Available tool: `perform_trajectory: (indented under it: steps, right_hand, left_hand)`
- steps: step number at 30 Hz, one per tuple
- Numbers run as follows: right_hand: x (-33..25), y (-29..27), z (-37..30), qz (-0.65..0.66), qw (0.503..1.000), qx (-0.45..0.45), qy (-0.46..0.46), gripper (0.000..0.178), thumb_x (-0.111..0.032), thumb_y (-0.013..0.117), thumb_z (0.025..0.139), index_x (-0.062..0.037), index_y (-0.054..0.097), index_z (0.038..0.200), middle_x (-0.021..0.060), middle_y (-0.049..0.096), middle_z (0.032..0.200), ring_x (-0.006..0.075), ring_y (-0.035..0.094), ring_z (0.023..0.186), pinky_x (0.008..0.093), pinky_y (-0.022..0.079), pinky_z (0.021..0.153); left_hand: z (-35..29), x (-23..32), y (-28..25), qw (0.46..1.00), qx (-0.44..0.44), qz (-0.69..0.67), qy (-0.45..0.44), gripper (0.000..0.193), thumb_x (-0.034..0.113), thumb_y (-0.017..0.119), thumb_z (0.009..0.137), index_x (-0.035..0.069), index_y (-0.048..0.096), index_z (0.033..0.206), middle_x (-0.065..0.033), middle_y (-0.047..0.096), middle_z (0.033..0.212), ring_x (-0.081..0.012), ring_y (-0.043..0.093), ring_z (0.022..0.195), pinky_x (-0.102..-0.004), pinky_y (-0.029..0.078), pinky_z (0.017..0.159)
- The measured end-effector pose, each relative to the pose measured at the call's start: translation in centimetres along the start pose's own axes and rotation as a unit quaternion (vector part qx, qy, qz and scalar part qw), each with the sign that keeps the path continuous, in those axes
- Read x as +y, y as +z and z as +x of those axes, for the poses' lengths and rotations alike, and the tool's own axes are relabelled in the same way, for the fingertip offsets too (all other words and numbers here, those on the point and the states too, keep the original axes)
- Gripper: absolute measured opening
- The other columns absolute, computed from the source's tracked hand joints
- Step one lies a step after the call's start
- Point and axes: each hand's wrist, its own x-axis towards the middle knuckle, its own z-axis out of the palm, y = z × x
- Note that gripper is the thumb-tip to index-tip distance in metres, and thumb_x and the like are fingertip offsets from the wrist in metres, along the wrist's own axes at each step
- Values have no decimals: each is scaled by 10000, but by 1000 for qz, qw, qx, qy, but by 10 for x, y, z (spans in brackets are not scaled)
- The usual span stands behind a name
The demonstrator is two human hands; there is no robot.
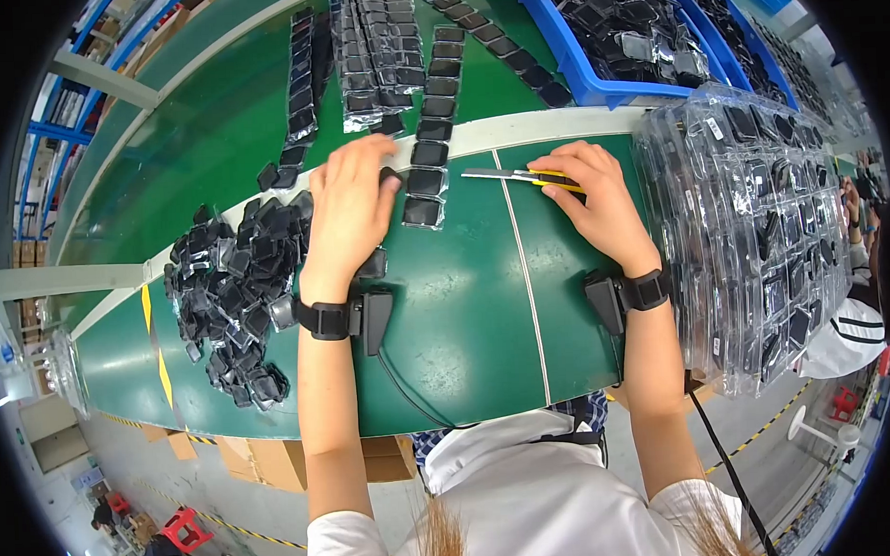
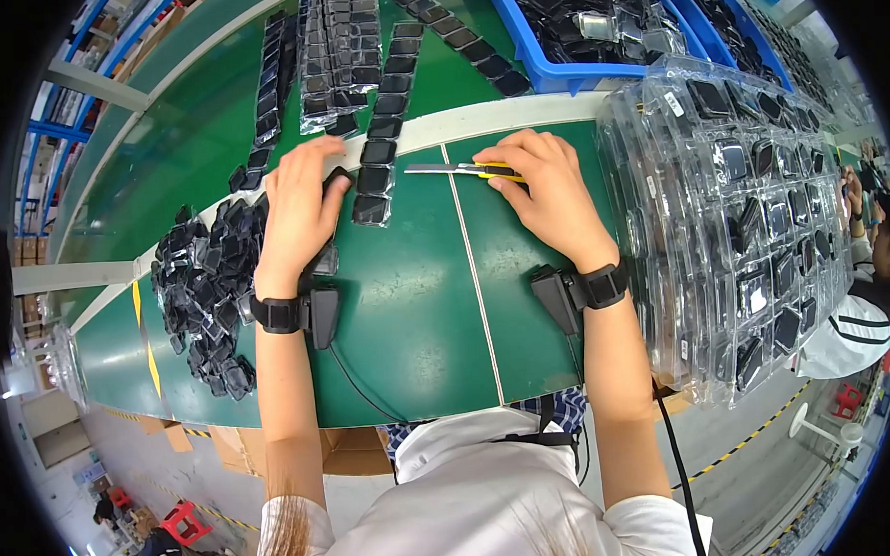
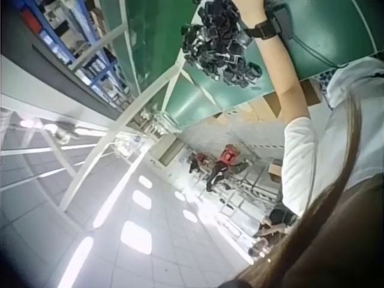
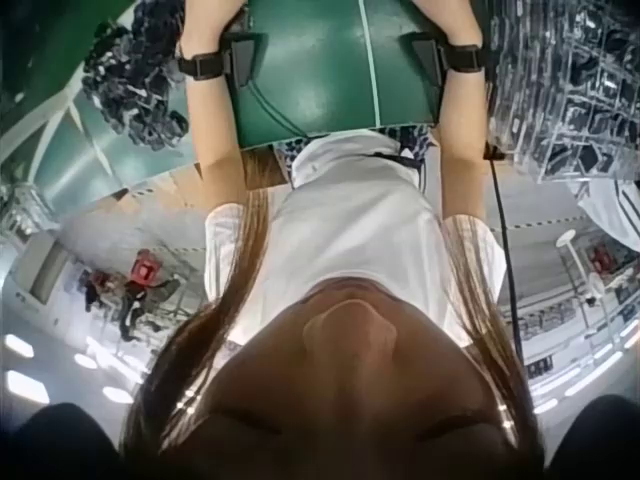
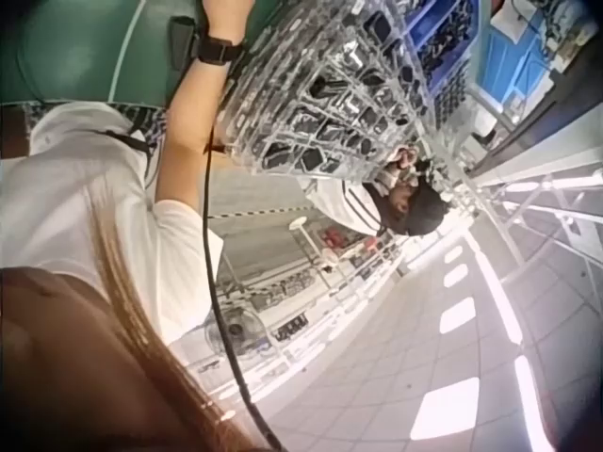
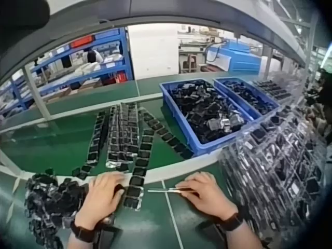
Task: The person separates small electronic screens from a plastic strip by cutting the connecting film with a utility knife. They occasionally move piles of loose screens aside or pull the strip forward to reach the next item.
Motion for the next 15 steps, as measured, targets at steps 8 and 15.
perform_trajectory:
  steps: [8, 15]
  right_hand:
    - [-2, 1, 1, -23, 1000, 3, -8, 290, -41, 745, 885, -114, 743, 1166, 53, 656, 1124, 284, 590, 1122, 417, 393, 1059]
    - [-5, 1, 1, -28, 1000, 3, -11, 295, -44, 749, 884, -123, 743, 1167, 46, 655, 1124, 279, 587, 1136, 420, 373, 1087]
  left_hand:
    - [0, -5, -24, 975, -148, -164, -19, 373, 153, 798, 836, 124, 725, 1200, -67, 680, 1278, -306, 615, 1222, -439, 412, 1091]
    - [0, 11, -30, 979, -150, -133, 26, 471, 231, 910, 669, 167, 769, 1113, 29, 677, 1134, -229, 606, 1121, -395, 422, 979]
